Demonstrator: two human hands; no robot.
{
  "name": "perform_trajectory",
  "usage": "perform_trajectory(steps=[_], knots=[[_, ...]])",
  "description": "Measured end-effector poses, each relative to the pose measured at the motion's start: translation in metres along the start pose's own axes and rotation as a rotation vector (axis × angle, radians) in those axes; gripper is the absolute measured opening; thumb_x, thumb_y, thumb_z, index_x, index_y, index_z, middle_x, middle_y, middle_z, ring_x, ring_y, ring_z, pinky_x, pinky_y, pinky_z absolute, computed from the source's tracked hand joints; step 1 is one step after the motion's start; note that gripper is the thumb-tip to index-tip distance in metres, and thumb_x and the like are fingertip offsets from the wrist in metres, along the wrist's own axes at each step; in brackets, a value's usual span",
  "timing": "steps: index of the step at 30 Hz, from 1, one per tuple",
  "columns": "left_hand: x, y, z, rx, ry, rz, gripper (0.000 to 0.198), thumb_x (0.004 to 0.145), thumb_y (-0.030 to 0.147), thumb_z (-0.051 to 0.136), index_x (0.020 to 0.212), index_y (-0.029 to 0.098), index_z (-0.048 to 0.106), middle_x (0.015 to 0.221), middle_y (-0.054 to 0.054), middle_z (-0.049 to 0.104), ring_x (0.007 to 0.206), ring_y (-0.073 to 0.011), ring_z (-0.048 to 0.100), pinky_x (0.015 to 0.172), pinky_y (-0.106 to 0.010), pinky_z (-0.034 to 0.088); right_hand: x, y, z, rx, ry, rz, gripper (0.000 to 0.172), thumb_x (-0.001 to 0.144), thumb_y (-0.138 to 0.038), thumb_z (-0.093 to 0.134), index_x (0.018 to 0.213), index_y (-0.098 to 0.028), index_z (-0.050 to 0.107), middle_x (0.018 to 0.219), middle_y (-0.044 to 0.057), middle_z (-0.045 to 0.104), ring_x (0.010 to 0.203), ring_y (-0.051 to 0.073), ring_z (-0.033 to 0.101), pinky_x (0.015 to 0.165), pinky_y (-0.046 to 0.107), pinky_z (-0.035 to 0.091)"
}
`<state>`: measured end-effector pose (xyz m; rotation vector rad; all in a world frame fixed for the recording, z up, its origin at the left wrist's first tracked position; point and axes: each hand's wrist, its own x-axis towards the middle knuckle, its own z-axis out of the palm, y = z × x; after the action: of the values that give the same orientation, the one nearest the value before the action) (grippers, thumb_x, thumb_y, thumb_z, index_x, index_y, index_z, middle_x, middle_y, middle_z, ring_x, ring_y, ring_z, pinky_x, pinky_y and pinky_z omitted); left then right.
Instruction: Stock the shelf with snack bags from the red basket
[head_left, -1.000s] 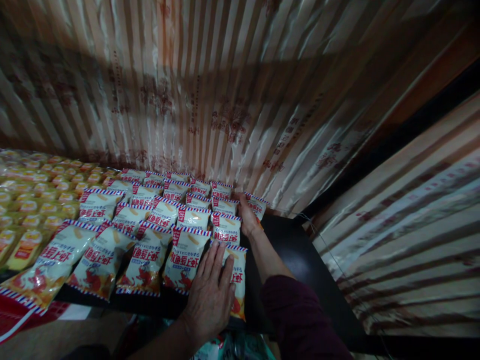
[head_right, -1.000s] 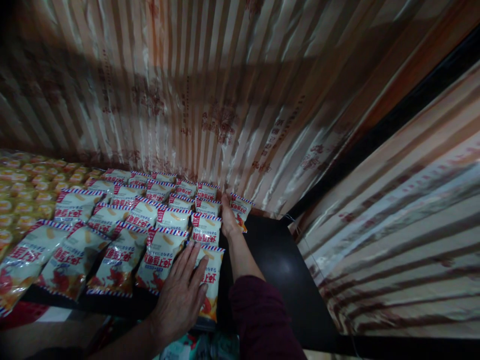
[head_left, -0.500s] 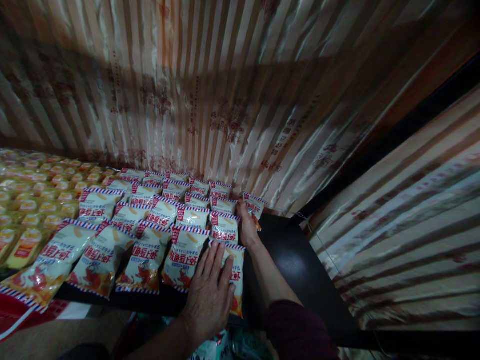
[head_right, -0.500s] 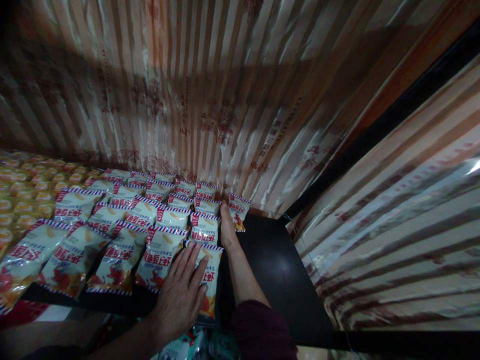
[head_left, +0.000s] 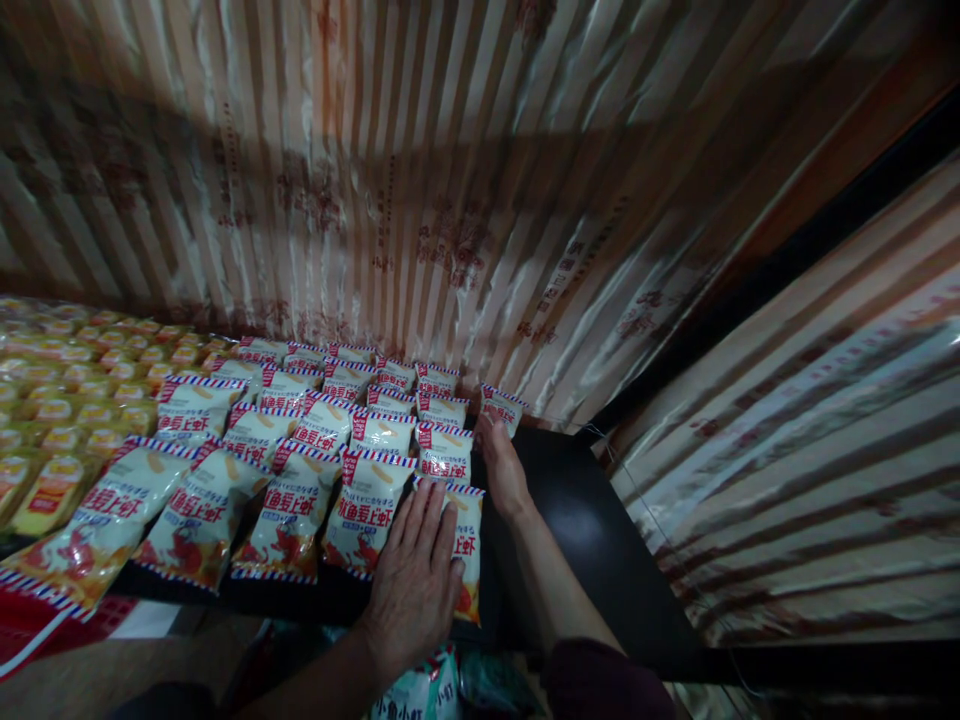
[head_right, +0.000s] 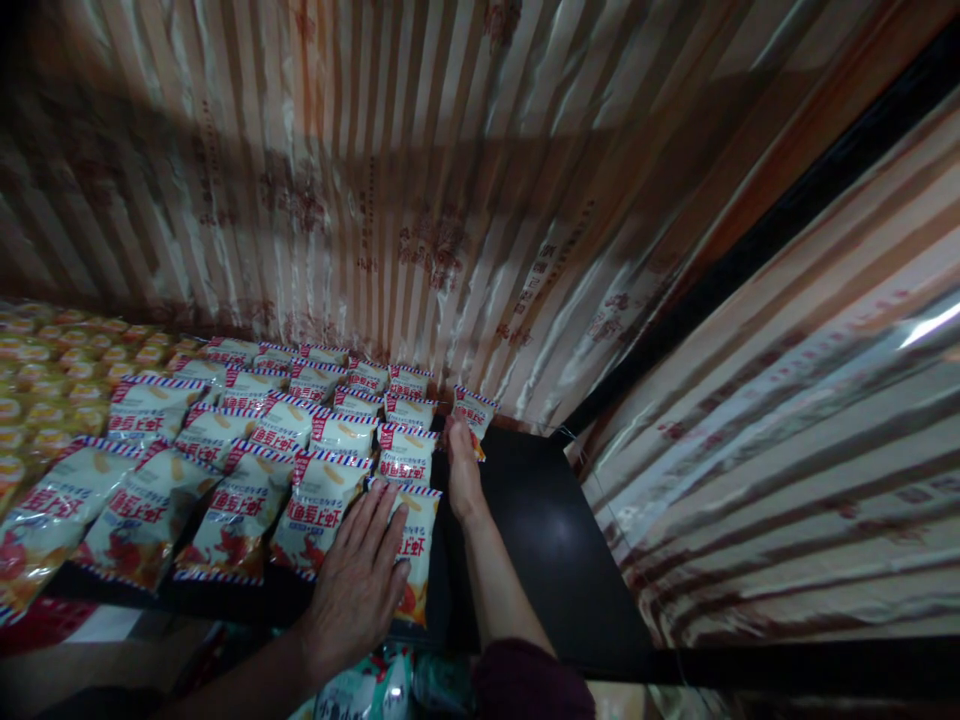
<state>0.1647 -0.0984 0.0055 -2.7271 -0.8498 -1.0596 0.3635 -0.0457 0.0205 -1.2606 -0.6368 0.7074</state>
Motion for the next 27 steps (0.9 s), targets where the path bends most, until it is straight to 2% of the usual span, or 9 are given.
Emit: perform_trajectory(steps=[5, 8, 11, 15, 20, 27], knots=[[-0.001, 0.003, -0.005, 0.000, 0.035, 0.030, 0.052, 0.089, 0.038, 0.047, 0.132, 0.010, 0.048, 0.145, -0.018, 0.041, 0.142, -0.0318, 0.021, 0.112, -0.045, 0.024, -0.053, -0.015, -0.021, -0.007, -0.014, -0.016, 0.063, 0.083, -0.062, 0.050, 0.135, -0.027, 0.048, 0.143, 0.005, 0.048, 0.134, 0.022, 0.041, 0.115, 0.044, 0.025], [-0.005, 0.006, -0.008, -0.024, 0.053, 0.043, 0.049, 0.088, 0.036, 0.048, 0.131, 0.012, 0.049, 0.145, -0.017, 0.042, 0.142, -0.0320, 0.020, 0.111, -0.046, 0.026, -0.091, -0.008, -0.027, -0.046, 0.027, 0.001, 0.060, 0.085, -0.062, 0.046, 0.136, -0.030, 0.047, 0.146, 0.004, 0.044, 0.135, 0.021, 0.040, 0.113, 0.046, 0.028], [-0.012, 0.009, -0.009, -0.045, 0.050, 0.044, 0.049, 0.088, 0.032, 0.049, 0.133, 0.012, 0.048, 0.146, -0.018, 0.040, 0.142, -0.0326, 0.021, 0.109, -0.047, 0.031, -0.115, 0.005, -0.027, -0.056, 0.029, 0.038, 0.065, 0.086, -0.062, 0.045, 0.141, -0.028, 0.039, 0.148, 0.006, 0.041, 0.135, 0.022, 0.039, 0.113, 0.046, 0.029], [-0.018, 0.009, -0.009, -0.035, 0.026, 0.037, 0.051, 0.086, 0.023, 0.049, 0.135, 0.011, 0.043, 0.148, -0.020, 0.034, 0.143, -0.0335, 0.018, 0.106, -0.048, 0.037, -0.120, 0.012, -0.017, -0.125, 0.013, 0.064, 0.072, 0.084, -0.066, 0.043, 0.144, -0.027, 0.034, 0.149, 0.006, 0.038, 0.137, 0.022, 0.037, 0.113, 0.045, 0.029], [-0.022, 0.008, -0.005, -0.038, 0.044, 0.041, 0.048, 0.087, 0.021, 0.048, 0.134, 0.011, 0.044, 0.150, -0.020, 0.031, 0.143, -0.0324, 0.016, 0.105, -0.048, 0.039, -0.115, 0.007, -0.002, -0.245, -0.039, 0.010, 0.074, 0.082, -0.068, 0.044, 0.142, -0.024, 0.039, 0.150, 0.004, 0.036, 0.140, 0.020, 0.031, 0.117, 0.041, 0.019], [-0.020, 0.005, -0.002, -0.064, 0.060, 0.026, 0.046, 0.089, 0.021, 0.047, 0.133, 0.011, 0.045, 0.149, -0.020, 0.032, 0.144, -0.0318, 0.013, 0.106, -0.048, 0.039, -0.124, 0.018, -0.004, -0.290, 0.062, 0.015, 0.076, 0.083, -0.066, 0.043, 0.147, -0.026, 0.027, 0.150, 0.006, 0.036, 0.137, 0.022, 0.035, 0.113, 0.042, 0.027]])
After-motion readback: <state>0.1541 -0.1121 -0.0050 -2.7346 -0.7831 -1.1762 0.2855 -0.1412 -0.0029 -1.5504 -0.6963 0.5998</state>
